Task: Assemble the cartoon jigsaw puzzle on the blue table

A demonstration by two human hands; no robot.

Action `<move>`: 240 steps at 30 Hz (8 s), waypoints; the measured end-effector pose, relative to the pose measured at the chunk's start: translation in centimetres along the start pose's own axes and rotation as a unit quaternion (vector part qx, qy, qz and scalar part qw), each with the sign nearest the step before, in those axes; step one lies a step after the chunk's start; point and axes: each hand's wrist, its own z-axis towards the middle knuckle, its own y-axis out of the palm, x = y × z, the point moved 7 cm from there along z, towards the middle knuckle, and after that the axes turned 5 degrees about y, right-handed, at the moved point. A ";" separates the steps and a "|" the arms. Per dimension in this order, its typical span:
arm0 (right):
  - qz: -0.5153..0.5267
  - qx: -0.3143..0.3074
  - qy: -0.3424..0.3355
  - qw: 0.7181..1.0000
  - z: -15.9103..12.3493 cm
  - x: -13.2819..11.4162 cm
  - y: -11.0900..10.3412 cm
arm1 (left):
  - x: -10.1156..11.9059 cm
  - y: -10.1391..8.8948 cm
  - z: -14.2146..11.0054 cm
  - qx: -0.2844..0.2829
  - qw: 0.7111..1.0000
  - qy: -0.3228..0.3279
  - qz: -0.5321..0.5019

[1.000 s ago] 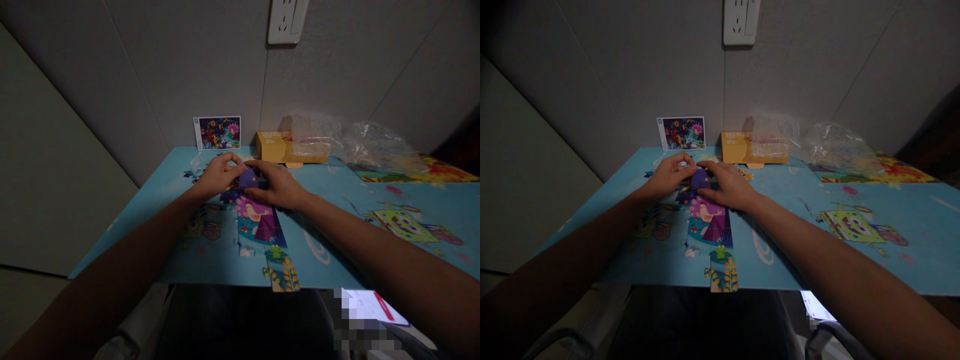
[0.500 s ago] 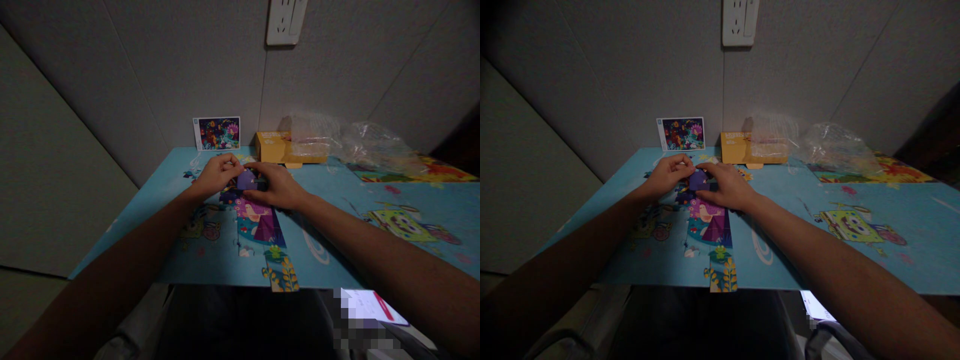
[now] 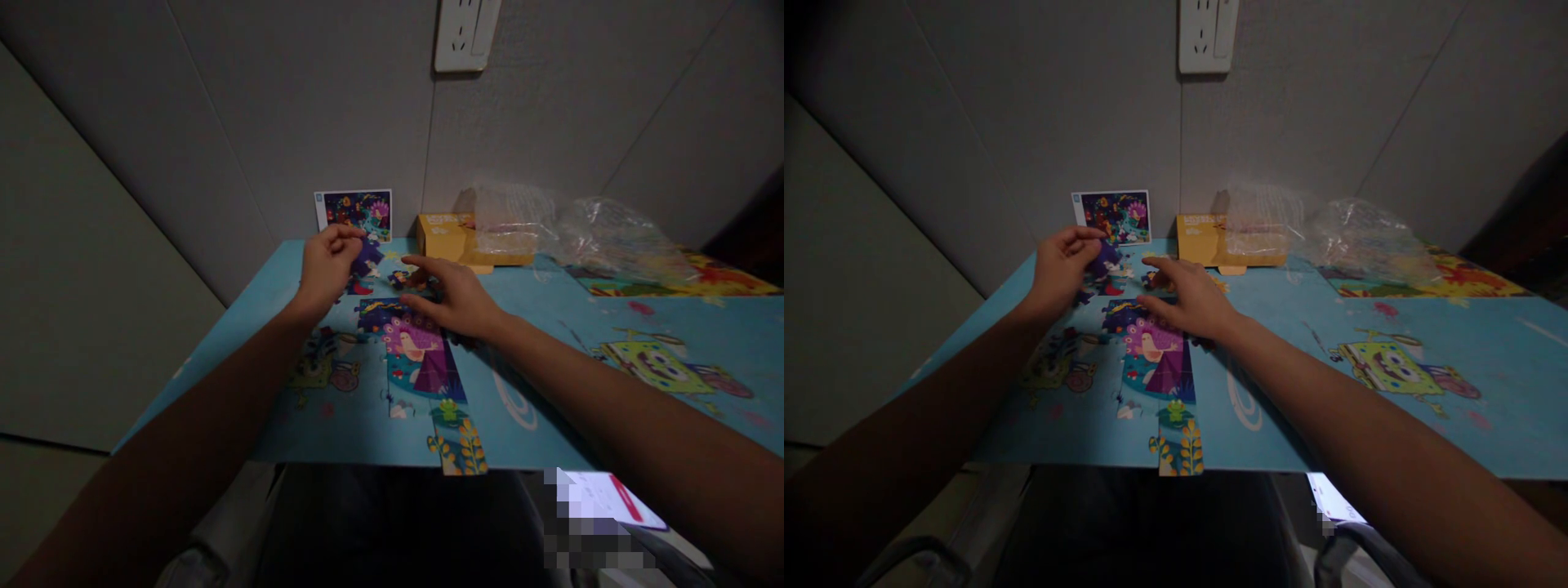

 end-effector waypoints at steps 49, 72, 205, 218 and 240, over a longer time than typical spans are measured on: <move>-0.042 0.004 0.029 0.999 0.1 0.2 -0.2 | -2.0 -1.1 0.8 -0.267 0.874 -0.012 0.405; -0.060 -0.008 0.034 0.998 0.2 0.4 -0.1 | 0.3 -6.2 2.3 0.071 0.919 0.035 0.386; -0.132 -0.049 0.095 0.985 0.1 1.9 1.0 | 0.0 5.1 -2.5 -0.285 0.861 0.286 0.308; -0.034 -0.016 0.022 0.999 -0.1 0.8 0.6 | -0.4 4.1 -1.7 -0.212 0.960 0.093 0.160; -0.115 0.007 0.085 0.990 0.3 1.4 -0.1 | -1.4 4.3 -1.9 -0.290 0.950 0.030 0.111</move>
